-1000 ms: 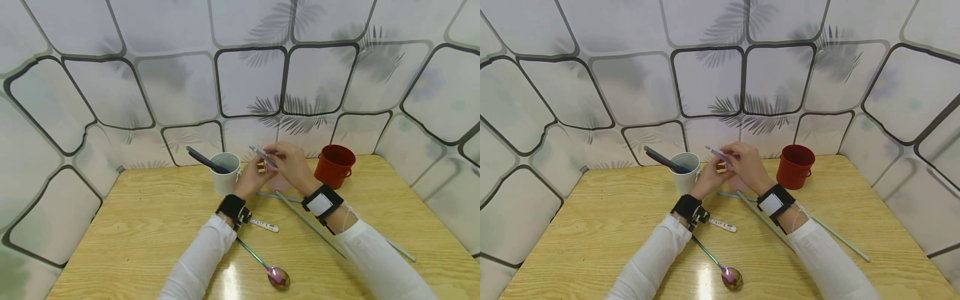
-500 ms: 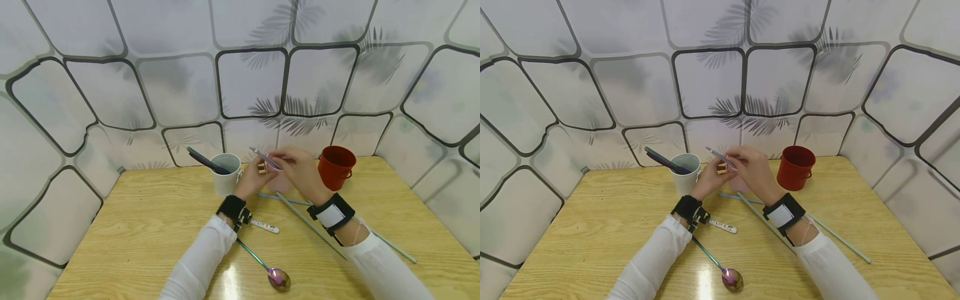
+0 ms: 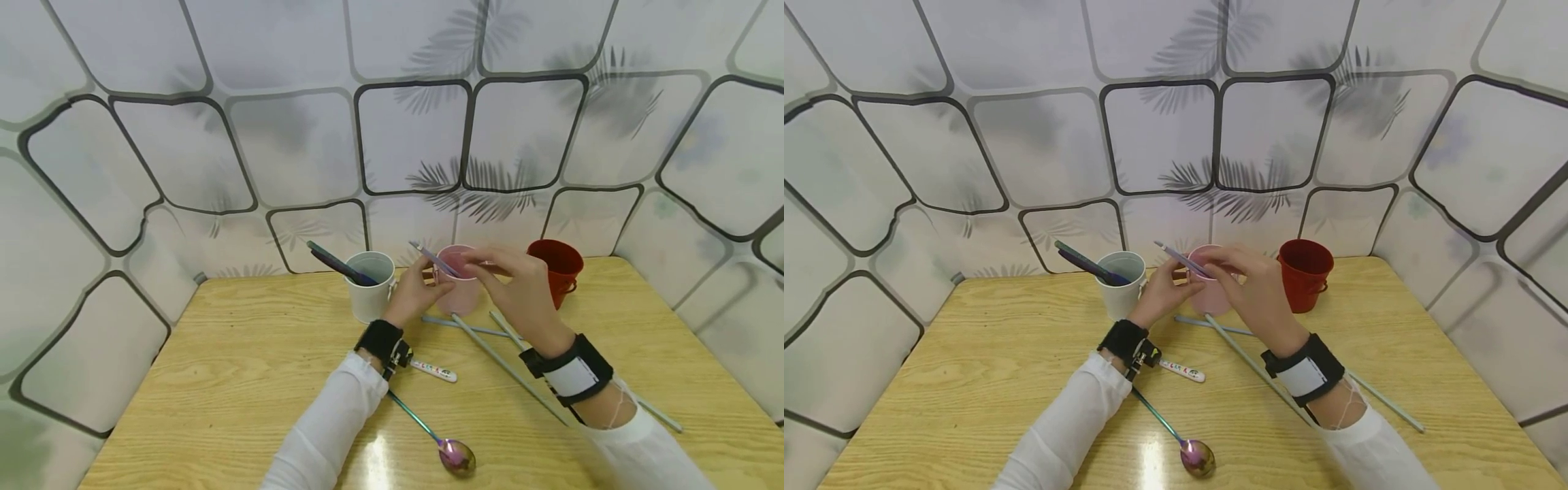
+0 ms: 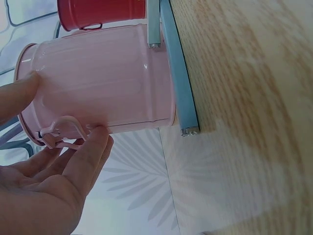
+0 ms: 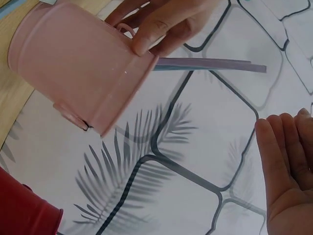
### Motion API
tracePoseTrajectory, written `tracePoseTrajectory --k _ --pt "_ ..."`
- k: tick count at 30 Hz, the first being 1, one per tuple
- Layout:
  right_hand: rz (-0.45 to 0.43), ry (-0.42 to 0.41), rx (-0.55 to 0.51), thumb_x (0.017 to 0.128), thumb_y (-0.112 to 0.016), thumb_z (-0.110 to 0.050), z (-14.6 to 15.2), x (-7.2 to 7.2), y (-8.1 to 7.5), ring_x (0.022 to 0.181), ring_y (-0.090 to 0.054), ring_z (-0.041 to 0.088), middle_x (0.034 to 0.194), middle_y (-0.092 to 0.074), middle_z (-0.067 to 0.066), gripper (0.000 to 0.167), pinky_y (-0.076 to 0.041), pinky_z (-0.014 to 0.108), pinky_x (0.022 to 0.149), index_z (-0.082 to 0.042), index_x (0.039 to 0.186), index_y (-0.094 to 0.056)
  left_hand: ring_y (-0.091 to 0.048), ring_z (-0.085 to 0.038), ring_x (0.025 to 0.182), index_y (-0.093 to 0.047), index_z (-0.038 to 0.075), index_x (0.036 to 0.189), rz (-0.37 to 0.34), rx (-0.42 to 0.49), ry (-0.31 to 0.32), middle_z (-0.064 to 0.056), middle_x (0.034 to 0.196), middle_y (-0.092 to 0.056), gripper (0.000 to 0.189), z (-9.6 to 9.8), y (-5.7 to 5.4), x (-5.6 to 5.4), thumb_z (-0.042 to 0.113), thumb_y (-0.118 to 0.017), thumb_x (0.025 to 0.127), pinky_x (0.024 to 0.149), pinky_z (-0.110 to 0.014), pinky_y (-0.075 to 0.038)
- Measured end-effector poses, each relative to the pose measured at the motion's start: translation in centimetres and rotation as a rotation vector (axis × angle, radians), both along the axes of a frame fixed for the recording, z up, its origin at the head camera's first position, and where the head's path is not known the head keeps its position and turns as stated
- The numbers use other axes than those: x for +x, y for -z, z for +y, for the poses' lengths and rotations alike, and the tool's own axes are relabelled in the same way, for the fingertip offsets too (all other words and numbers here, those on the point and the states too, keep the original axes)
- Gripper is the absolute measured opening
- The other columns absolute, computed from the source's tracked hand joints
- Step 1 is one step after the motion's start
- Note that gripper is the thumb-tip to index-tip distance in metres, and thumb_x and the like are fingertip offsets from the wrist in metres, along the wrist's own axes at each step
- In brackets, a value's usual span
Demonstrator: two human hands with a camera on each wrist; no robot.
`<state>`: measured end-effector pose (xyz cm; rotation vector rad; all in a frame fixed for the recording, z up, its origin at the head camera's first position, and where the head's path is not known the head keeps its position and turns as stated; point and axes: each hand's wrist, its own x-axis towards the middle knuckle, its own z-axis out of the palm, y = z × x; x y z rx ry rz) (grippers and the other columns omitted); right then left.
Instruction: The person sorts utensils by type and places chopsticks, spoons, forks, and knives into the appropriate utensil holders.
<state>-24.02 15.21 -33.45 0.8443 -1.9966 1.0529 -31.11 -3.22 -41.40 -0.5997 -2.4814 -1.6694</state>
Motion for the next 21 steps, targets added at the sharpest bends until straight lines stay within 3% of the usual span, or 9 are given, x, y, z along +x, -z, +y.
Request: tracePoseTrajectory --k 8,14,21 --pt "0.053 0.036 -0.008 0.072 -0.083 0.018 1.8 1.5 -0.8 0.093 -0.072 0.011 0.099 -0.078 0.008 0.036 -0.056 0.013 0.085 0.000 0.103 -0.079 -0.062 -0.033 0.123 -0.057 0.001 0.139 -0.012 0.018 -0.007 -0.022 0.132 -0.064 0.057 0.1 -0.2 0.1 0.011 -0.082 0.089 0.100 -0.043 -0.057" --pt "0.064 0.108 0.012 0.068 -0.085 0.018 3.4 2.2 -0.9 0.092 -0.069 -0.003 0.096 -0.078 0.008 0.040 -0.053 0.009 0.086 -0.002 0.103 -0.080 -0.063 -0.033 0.121 -0.058 0.001 0.138 -0.014 0.013 -0.011 -0.022 0.131 -0.064 0.056 0.1 -0.1 0.2 0.011 -0.082 0.089 0.100 -0.043 -0.057" --pt "0.053 0.203 0.041 0.070 -0.086 0.015 5.6 2.9 -1.0 0.096 -0.065 -0.010 0.100 -0.078 0.006 0.041 -0.050 0.007 0.088 -0.006 0.106 -0.080 -0.064 -0.032 0.120 -0.057 0.003 0.140 -0.027 -0.009 -0.020 -0.019 0.133 -0.064 0.057 0.0 -0.2 0.3 0.014 -0.082 0.090 0.099 -0.040 -0.057"
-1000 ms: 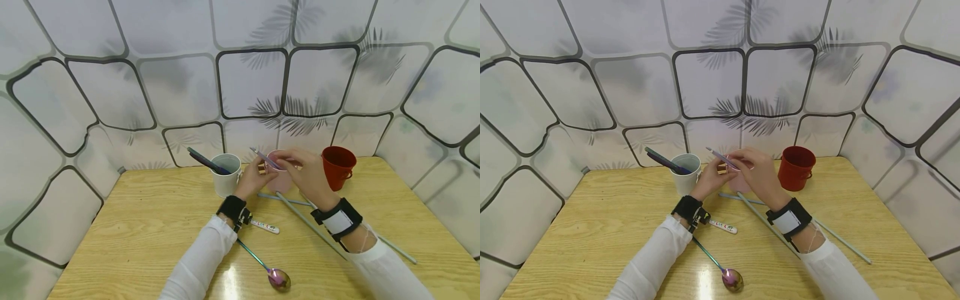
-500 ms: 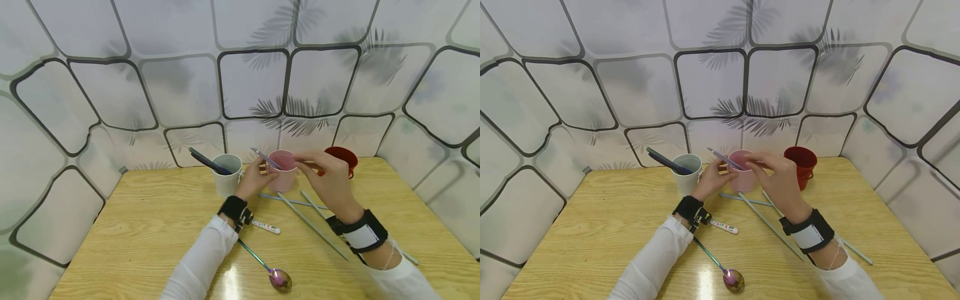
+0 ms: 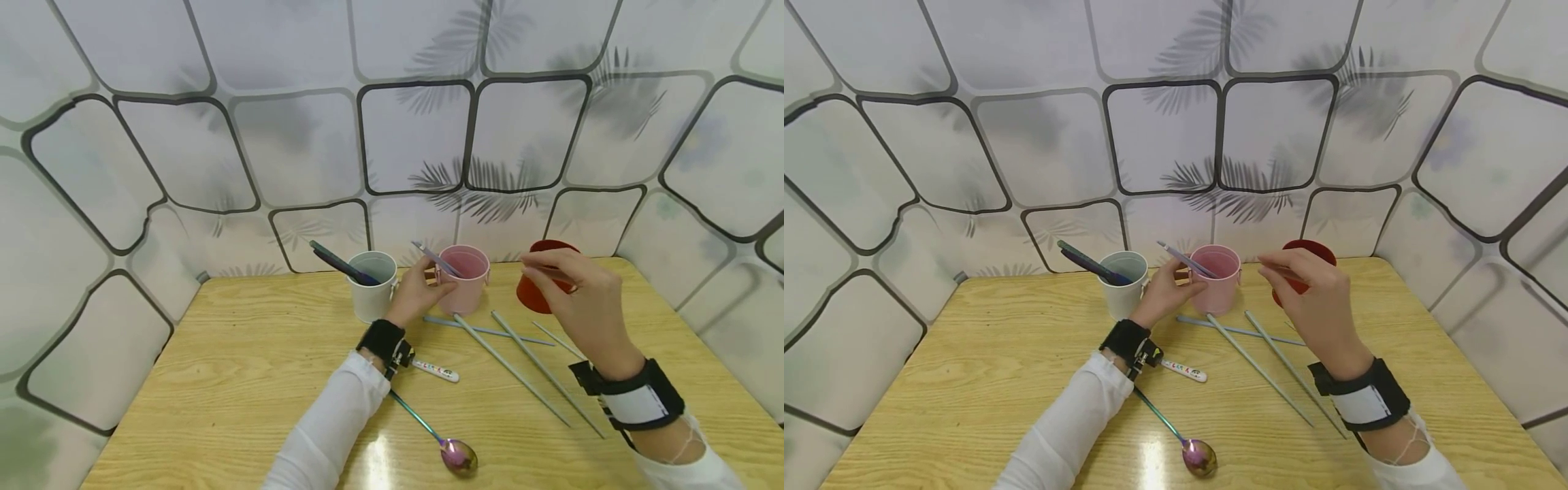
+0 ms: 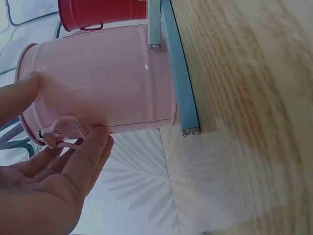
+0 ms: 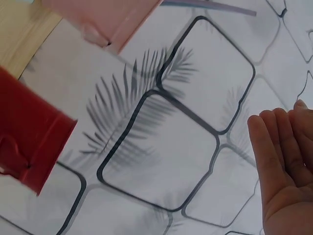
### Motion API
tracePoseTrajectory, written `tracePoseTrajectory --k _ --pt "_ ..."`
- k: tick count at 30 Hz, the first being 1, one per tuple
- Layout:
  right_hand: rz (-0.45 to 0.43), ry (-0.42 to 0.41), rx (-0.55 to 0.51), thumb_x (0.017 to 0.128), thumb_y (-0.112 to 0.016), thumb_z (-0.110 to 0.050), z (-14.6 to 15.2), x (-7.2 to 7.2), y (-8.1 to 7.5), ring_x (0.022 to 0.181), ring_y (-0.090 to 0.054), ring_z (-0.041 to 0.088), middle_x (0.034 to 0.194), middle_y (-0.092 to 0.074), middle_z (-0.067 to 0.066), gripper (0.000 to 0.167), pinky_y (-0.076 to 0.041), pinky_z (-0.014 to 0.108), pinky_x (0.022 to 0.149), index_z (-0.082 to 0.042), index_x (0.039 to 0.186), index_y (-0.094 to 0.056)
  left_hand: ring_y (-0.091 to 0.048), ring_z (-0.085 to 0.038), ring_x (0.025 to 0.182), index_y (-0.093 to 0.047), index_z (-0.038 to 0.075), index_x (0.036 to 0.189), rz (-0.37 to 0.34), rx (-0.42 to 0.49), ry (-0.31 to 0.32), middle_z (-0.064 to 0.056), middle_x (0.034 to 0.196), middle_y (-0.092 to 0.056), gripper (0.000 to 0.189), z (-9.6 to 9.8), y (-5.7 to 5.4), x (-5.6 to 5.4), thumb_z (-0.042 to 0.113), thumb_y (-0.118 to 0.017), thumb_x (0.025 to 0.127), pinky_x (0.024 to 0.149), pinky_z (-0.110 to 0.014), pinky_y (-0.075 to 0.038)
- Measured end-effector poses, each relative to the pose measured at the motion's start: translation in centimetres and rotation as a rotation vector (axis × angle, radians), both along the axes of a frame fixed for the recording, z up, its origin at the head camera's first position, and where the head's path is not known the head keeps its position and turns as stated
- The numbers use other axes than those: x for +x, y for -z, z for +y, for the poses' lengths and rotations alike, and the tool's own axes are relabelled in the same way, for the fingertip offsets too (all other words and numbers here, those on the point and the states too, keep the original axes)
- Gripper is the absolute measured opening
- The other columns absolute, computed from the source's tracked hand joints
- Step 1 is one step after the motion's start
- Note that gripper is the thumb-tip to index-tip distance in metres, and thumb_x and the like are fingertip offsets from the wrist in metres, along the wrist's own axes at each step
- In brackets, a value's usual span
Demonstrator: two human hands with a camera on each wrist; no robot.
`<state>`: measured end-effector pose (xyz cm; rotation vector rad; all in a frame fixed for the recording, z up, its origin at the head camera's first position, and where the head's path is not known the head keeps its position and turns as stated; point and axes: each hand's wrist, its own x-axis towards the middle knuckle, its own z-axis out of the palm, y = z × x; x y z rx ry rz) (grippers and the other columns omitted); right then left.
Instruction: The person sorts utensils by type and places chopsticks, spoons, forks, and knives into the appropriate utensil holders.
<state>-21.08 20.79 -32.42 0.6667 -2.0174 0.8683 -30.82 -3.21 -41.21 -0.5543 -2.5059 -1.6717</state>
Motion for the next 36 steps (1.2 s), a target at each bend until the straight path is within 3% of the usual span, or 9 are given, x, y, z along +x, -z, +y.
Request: tracePoseTrajectory --k 17,22,25,30,36 --pt "-0.144 0.121 0.047 0.076 -0.083 0.015 4.8 0.6 1.0 0.095 -0.056 -0.014 0.095 -0.076 0.014 0.032 -0.046 -0.001 0.078 -0.001 0.103 -0.079 -0.063 -0.032 0.121 -0.058 0.003 0.139 0.013 -0.004 0.008 -0.019 0.132 -0.065 0.056 0.0 0.0 0.0 0.014 -0.082 0.089 0.100 -0.040 -0.057" --pt "-0.305 0.146 0.143 0.083 -0.082 0.007 5.8 0.2 1.8 0.090 -0.069 0.016 0.097 -0.077 0.015 0.022 -0.044 -0.002 0.072 -0.002 0.102 -0.079 -0.063 -0.032 0.121 -0.057 0.003 0.140 0.008 0.008 0.013 -0.019 0.133 -0.064 0.057 -0.1 0.0 -0.1 0.012 -0.082 0.089 0.100 -0.040 -0.057" --pt "-0.425 0.150 0.236 0.087 -0.080 0.002 6.3 -0.2 2.3 0.085 -0.070 0.032 0.095 -0.077 0.016 0.015 -0.050 0.007 0.064 -0.001 0.101 -0.078 -0.062 -0.032 0.122 -0.057 0.002 0.140 0.007 0.013 0.014 -0.020 0.133 -0.064 0.058 -0.1 0.1 -0.2 0.012 -0.082 0.089 0.100 -0.040 -0.057" --pt "-0.640 0.127 0.383 0.089 -0.079 -0.002 6.9 -1.3 3.6 0.079 -0.069 0.029 0.088 -0.076 0.011 0.010 -0.054 0.031 0.060 0.001 0.098 -0.077 -0.063 -0.032 0.122 -0.057 0.001 0.139 0.005 0.019 0.015 -0.020 0.132 -0.064 0.057 -0.1 0.1 -0.3 0.011 -0.082 0.089 0.099 -0.039 -0.057" --pt "-0.755 0.073 0.466 0.085 -0.080 0.000 7.7 -2.4 5.6 0.072 -0.066 0.020 0.080 -0.072 0.005 0.007 -0.055 0.033 0.060 0.002 0.089 -0.075 -0.063 -0.033 0.121 -0.057 0.000 0.139 0.008 0.026 0.016 -0.021 0.131 -0.064 0.056 -0.1 0.1 -0.2 0.011 -0.082 0.089 0.099 -0.040 -0.057"
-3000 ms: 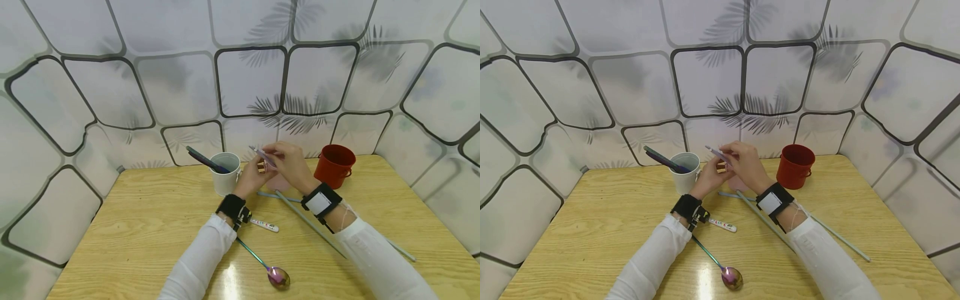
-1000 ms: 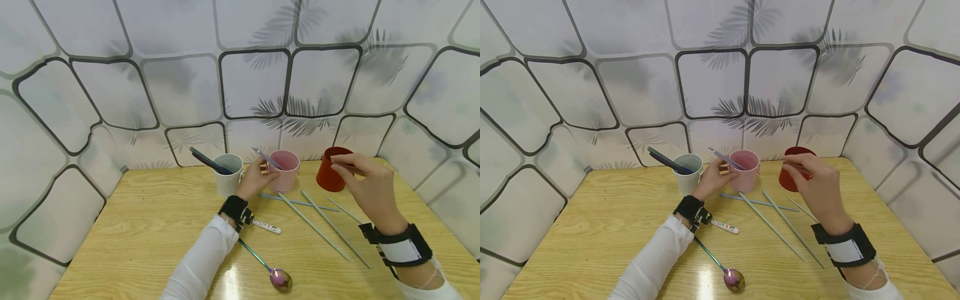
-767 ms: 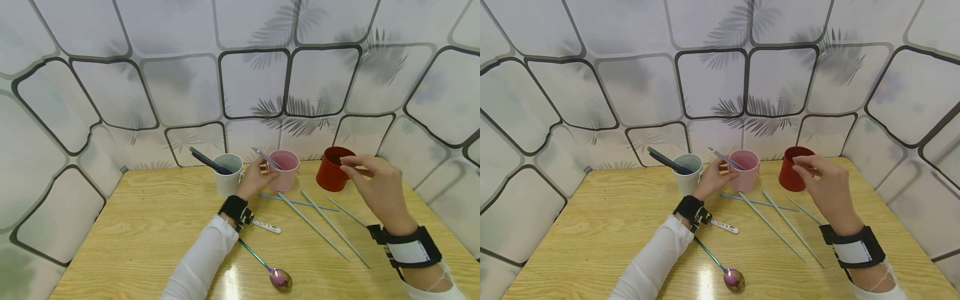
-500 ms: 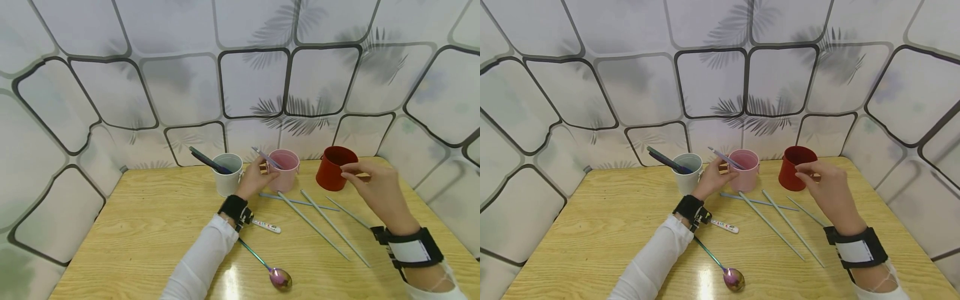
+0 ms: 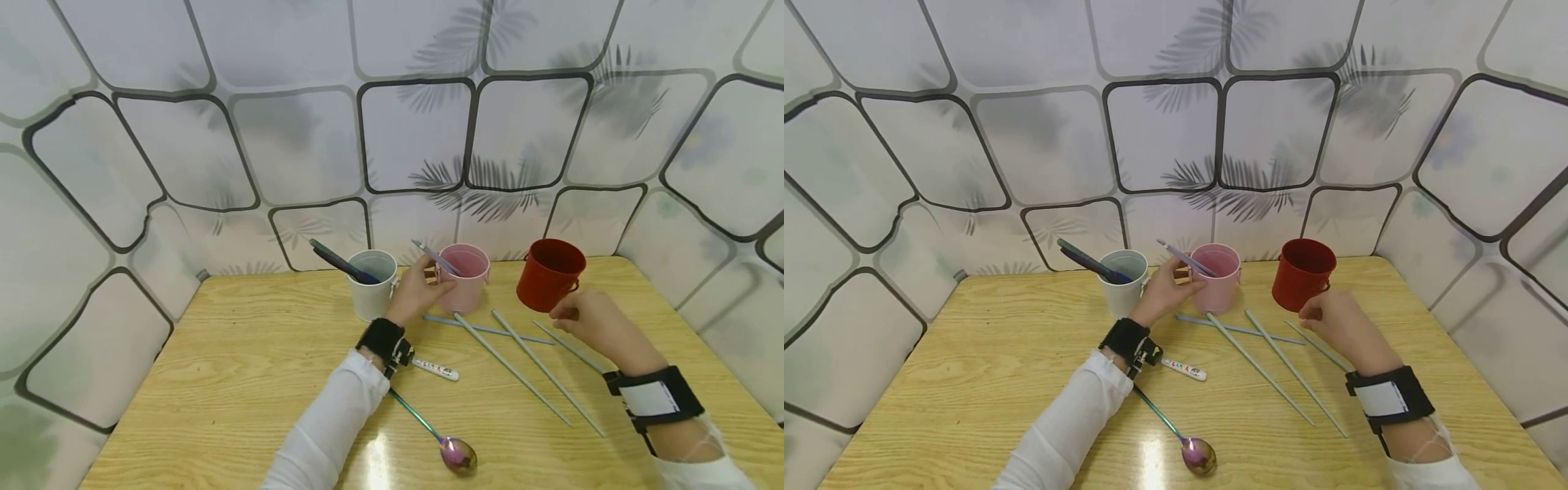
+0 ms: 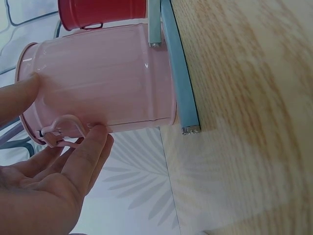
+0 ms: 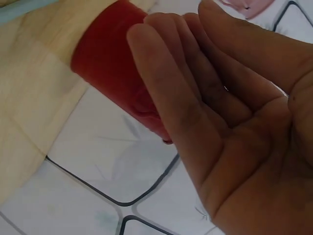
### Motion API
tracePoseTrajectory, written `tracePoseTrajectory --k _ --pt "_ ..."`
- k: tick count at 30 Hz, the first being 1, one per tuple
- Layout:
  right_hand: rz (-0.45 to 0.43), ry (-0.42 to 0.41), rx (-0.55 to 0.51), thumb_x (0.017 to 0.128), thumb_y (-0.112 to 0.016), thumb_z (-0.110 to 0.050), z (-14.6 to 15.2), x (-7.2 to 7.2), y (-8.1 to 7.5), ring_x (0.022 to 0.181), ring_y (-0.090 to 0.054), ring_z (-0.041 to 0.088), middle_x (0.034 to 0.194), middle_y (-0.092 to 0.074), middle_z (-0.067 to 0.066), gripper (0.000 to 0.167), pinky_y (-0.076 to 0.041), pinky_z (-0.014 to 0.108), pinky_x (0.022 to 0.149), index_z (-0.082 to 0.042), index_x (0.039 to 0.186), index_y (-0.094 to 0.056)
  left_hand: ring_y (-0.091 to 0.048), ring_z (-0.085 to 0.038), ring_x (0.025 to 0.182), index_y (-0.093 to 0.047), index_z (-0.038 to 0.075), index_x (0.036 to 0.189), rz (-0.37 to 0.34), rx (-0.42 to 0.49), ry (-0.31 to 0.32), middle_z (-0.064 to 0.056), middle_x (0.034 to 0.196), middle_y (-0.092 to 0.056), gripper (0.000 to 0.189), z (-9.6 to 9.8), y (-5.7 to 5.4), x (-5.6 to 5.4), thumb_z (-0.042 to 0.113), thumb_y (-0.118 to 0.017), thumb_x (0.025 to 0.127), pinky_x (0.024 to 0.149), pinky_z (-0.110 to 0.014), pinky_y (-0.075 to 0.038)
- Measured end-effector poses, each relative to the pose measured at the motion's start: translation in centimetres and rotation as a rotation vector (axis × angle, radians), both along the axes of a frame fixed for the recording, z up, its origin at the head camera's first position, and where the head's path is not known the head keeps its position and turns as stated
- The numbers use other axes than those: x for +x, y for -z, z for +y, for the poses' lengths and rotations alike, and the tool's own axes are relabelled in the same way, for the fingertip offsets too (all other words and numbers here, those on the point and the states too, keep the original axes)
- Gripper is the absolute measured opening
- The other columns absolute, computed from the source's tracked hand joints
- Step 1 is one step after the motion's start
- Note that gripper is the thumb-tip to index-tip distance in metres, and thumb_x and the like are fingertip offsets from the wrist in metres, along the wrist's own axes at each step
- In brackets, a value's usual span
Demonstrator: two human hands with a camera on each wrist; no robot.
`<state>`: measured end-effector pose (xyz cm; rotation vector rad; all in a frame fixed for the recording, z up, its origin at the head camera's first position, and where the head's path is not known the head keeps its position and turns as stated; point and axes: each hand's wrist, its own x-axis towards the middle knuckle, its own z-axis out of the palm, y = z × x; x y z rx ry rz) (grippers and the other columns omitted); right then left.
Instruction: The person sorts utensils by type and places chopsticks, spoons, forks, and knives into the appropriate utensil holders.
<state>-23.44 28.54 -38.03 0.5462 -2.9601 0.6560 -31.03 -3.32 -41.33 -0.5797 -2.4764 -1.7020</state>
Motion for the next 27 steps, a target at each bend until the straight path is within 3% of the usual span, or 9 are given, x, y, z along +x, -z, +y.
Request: tracePoseTrajectory --k 5,14,27 --pt "-0.041 -0.005 0.013 0.082 -0.081 0.004 0.9 -0.4 1.1 0.070 -0.063 0.019 0.077 -0.069 0.004 0.010 -0.054 0.032 0.060 0.002 0.085 -0.072 -0.063 -0.032 0.121 -0.057 0.001 0.139 0.001 -0.006 -0.001 -0.020 0.130 -0.065 0.056 0.0 0.0 0.0 0.010 -0.082 0.089 0.098 -0.036 -0.058" --pt "-0.220 0.018 0.058 0.079 -0.084 -0.001 1.8 -0.7 2.3 0.070 -0.059 0.017 0.077 -0.069 0.002 0.012 -0.054 0.034 0.062 -0.001 0.081 -0.073 -0.063 -0.030 0.122 -0.057 0.002 0.140 -0.001 -0.023 -0.003 -0.019 0.131 -0.065 0.057 0.1 0.1 -0.1 0.012 -0.082 0.090 0.100 -0.037 -0.056" --pt "-0.239 0.059 0.080 0.077 -0.085 0.000 2.0 -0.7 2.8 0.065 -0.055 0.017 0.074 -0.063 0.001 0.017 -0.049 0.032 0.057 -0.003 0.078 -0.069 -0.064 -0.032 0.121 -0.057 0.002 0.140 0.006 -0.026 -0.007 -0.020 0.131 -0.065 0.056 0.1 0.0 0.2 0.012 -0.081 0.090 0.100 -0.040 -0.057"
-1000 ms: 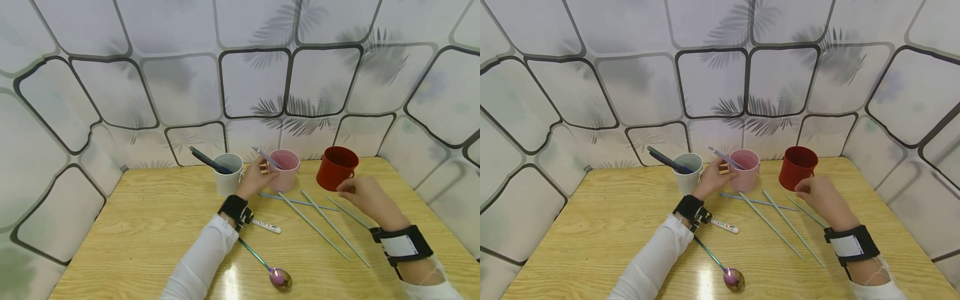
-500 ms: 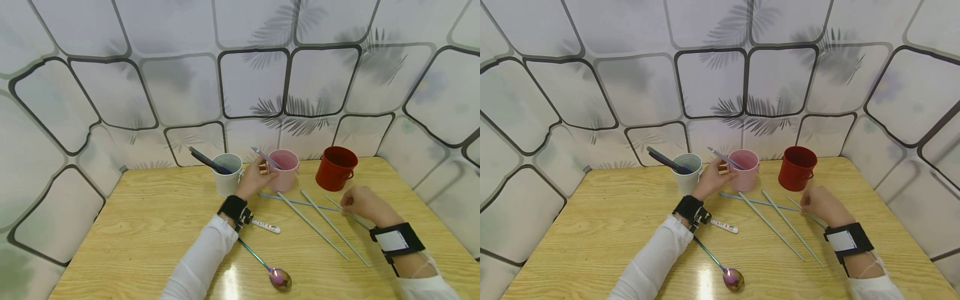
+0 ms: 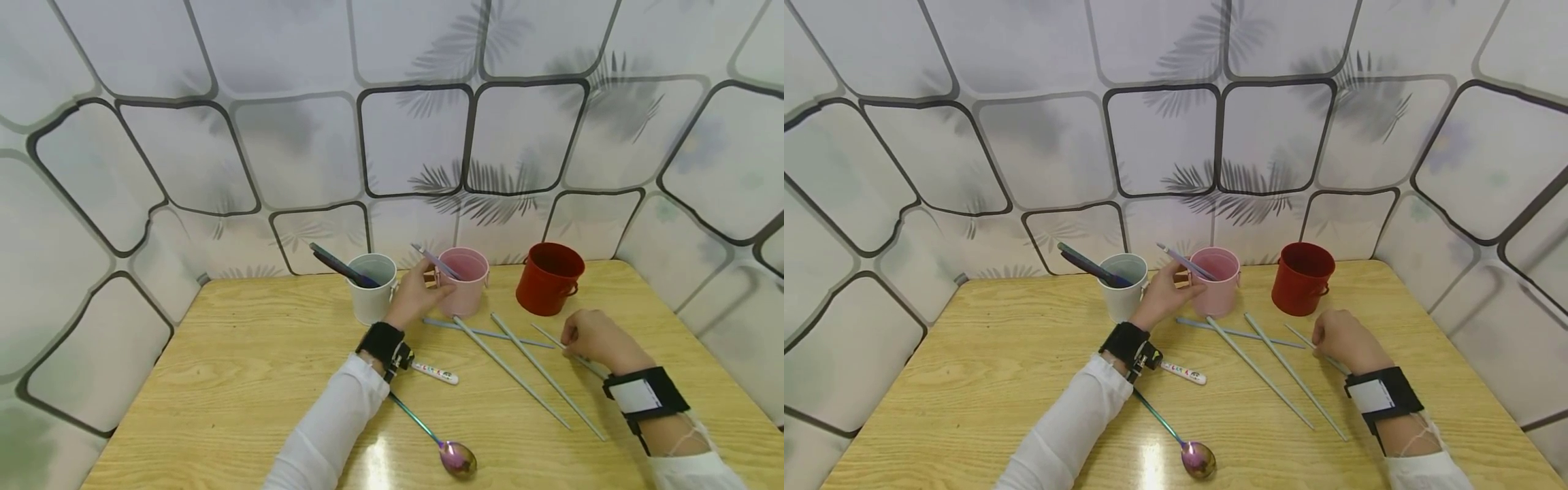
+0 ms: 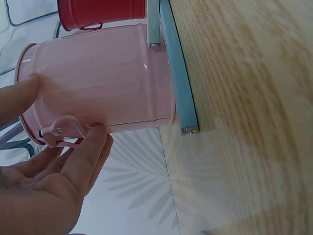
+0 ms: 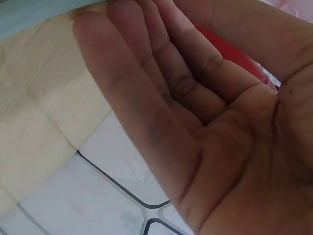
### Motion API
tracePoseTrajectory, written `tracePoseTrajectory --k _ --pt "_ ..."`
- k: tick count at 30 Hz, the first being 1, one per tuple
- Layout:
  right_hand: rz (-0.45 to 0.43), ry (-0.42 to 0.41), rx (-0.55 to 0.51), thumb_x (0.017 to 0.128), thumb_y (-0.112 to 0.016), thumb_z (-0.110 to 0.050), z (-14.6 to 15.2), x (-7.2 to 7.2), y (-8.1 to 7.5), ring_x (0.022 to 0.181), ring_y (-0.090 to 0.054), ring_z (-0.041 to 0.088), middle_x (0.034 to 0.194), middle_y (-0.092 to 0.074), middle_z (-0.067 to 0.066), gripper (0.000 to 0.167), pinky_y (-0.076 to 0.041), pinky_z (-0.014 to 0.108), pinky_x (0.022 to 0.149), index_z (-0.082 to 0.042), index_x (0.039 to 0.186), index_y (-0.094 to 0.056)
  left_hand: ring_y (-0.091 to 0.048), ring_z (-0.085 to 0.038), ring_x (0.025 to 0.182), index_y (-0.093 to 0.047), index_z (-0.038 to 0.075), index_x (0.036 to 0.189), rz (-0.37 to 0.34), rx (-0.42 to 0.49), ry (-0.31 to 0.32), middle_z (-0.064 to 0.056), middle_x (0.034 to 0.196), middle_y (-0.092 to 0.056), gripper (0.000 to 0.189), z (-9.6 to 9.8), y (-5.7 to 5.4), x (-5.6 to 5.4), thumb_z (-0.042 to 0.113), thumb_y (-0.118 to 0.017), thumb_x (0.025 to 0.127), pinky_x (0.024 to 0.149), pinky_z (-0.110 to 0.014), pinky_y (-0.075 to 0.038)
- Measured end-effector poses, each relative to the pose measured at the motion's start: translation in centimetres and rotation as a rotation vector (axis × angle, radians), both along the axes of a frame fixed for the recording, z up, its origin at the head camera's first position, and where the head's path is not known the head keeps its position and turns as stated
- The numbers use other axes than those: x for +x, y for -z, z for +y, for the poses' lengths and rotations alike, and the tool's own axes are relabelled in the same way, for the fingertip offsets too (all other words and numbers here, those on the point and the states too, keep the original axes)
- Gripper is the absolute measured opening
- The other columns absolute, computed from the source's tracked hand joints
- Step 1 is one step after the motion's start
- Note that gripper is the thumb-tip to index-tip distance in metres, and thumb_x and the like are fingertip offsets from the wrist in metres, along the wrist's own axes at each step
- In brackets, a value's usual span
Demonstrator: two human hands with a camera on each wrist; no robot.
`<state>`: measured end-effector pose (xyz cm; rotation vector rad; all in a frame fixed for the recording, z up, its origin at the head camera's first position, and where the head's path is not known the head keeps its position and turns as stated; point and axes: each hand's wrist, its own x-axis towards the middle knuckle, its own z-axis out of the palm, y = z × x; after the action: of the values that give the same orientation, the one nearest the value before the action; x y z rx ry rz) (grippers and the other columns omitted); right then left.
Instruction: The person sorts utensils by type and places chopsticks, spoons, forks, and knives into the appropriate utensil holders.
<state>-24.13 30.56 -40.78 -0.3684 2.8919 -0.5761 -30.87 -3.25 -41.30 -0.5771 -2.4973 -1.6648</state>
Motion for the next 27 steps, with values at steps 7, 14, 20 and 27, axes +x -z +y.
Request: tracePoseTrajectory --k 7,14,20,27 --pt "0.021 0.006 0.007 0.073 -0.085 0.003 -0.03 0.21 0.62 0.063 -0.052 0.017 0.070 -0.058 -0.001 0.022 -0.046 0.032 0.055 -0.006 0.074 -0.065 -0.062 -0.030 0.122 -0.056 0.003 0.141 -0.016 -0.015 -0.003 -0.019 0.132 -0.064 0.057 0.01 0.24 0.17 0.012 -0.081 0.091 0.101 -0.038 -0.056" --pt "0.046 0.011 0.029 0.072 -0.085 0.004 -0.16 0.21 0.72 0.063 -0.052 0.017 0.069 -0.057 -0.001 0.023 -0.045 0.032 0.055 -0.007 0.072 -0.065 -0.063 -0.030 0.123 -0.056 0.005 0.142 -0.013 -0.035 -0.014 -0.018 0.134 -0.064 0.058 -0.05 0.18 0.24 0.014 -0.081 0.091 0.100 -0.036 -0.056" --pt "0.074 -0.005 0.044 0.072 -0.083 0.005 -0.12 0.15 0.77 0.064 -0.051 0.018 0.068 -0.057 -0.001 0.023 -0.044 0.032 0.056 -0.008 0.070 -0.064 -0.063 -0.031 0.122 -0.056 0.003 0.142 -0.003 -0.027 -0.013 -0.019 0.133 -0.064 0.057 -0.03 0.04 0.25 0.013 -0.080 0.091 0.100 -0.038 -0.057" --pt "0.102 -0.027 0.068 0.073 -0.077 0.006 -0.14 0.20 0.54 0.065 -0.051 0.018 0.068 -0.057 -0.002 0.021 -0.045 0.033 0.059 -0.009 0.070 -0.064 -0.062 -0.032 0.122 -0.056 0.004 0.142 0.001 -0.025 -0.011 -0.020 0.132 -0.064 0.058 -0.04 -0.01 0.21 0.014 -0.081 0.091 0.100 -0.037 -0.057"
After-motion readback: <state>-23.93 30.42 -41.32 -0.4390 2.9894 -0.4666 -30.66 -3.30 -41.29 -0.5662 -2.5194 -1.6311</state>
